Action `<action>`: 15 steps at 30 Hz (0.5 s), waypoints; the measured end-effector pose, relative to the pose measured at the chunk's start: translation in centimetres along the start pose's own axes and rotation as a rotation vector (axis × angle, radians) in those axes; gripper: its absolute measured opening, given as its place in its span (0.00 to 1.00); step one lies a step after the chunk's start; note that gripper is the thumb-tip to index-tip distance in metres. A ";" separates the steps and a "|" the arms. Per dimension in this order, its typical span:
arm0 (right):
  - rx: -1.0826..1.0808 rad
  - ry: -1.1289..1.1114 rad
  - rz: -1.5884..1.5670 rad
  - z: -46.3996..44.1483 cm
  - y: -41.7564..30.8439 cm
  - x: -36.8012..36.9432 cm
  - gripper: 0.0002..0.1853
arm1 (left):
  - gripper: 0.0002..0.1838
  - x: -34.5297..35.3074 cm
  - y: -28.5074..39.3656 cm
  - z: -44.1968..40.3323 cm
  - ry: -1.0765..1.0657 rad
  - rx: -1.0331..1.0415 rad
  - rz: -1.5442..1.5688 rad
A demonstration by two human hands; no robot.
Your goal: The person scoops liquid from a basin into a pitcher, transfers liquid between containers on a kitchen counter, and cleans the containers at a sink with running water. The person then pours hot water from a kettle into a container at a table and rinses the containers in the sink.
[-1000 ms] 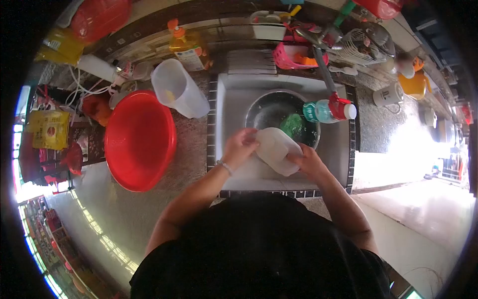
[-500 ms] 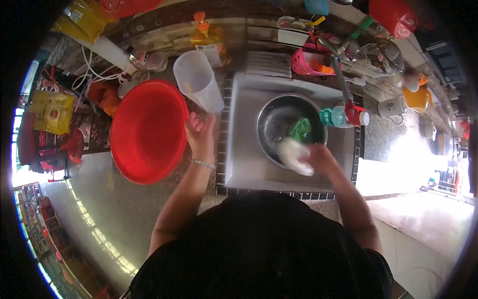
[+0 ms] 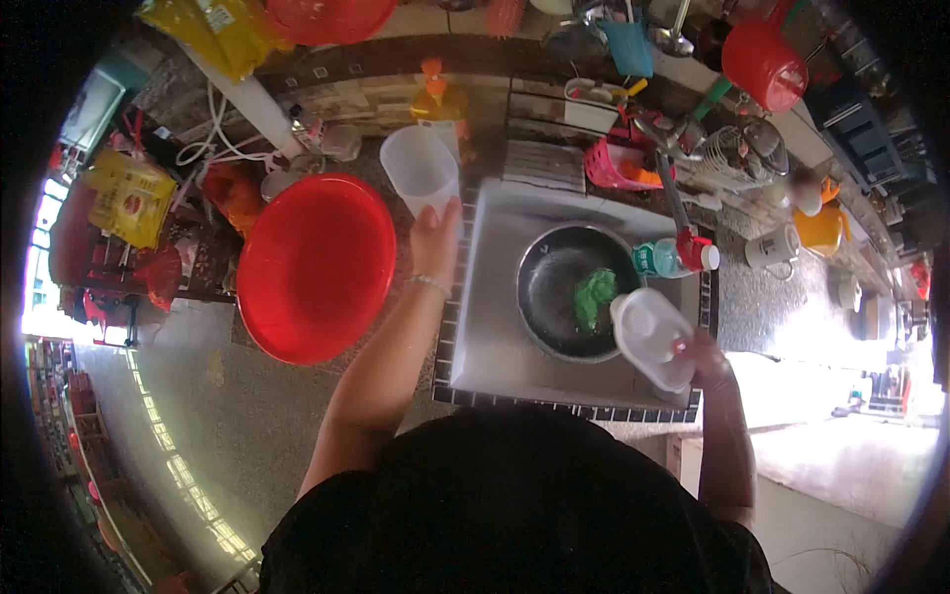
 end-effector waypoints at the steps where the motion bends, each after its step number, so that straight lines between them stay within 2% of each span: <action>1: 0.057 0.031 0.049 -1.4 3.2 -1.2 0.25 | 0.19 0.7 1.0 0.5 0.091 -0.127 0.104; 3: 0.039 0.200 1.724 -1.6 5.9 -1.4 0.26 | 0.20 0.9 1.8 1.1 0.155 -0.085 0.174; 5: 0.041 0.258 1.013 -1.3 9.3 -5.1 0.25 | 0.22 0.7 3.1 2.4 0.035 0.065 -0.147; 6: 0.161 0.231 0.652 0.4 8.0 -4.7 0.25 | 0.23 0.8 3.7 3.5 -0.020 0.131 -0.311; 9: -0.025 0.215 1.113 1.9 8.9 -8.5 0.25 | 0.24 2.5 5.8 6.9 -0.192 0.403 -0.744; 10: -0.009 0.284 1.323 3.3 7.5 -8.0 0.24 | 0.25 3.9 7.1 8.5 -0.337 0.354 -0.850; 12: -0.045 0.213 1.053 6.0 4.7 -8.9 0.23 | 0.24 6.8 8.0 12.4 -0.483 0.398 -1.145; 13: -0.065 0.171 0.918 6.6 4.2 -9.4 0.23 | 0.21 8.7 8.5 14.1 -0.626 0.310 -1.301; 14: -0.146 0.167 0.723 6.4 5.2 -11.2 0.24 | 0.17 10.4 7.4 15.8 -0.687 0.328 -1.439; 15: -0.165 0.175 0.708 7.3 4.1 -12.3 0.24 | 0.16 11.6 5.7 17.4 -0.751 0.299 -1.604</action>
Point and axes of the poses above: each hand's wrist, its own z-axis away from the middle knuckle, its own x-axis out of the palm, y = z × x, the point moved 1 cm from there along -z, towards the middle knuckle, and after that the axes turned 6 degrees about z, right-handed, at the moved point
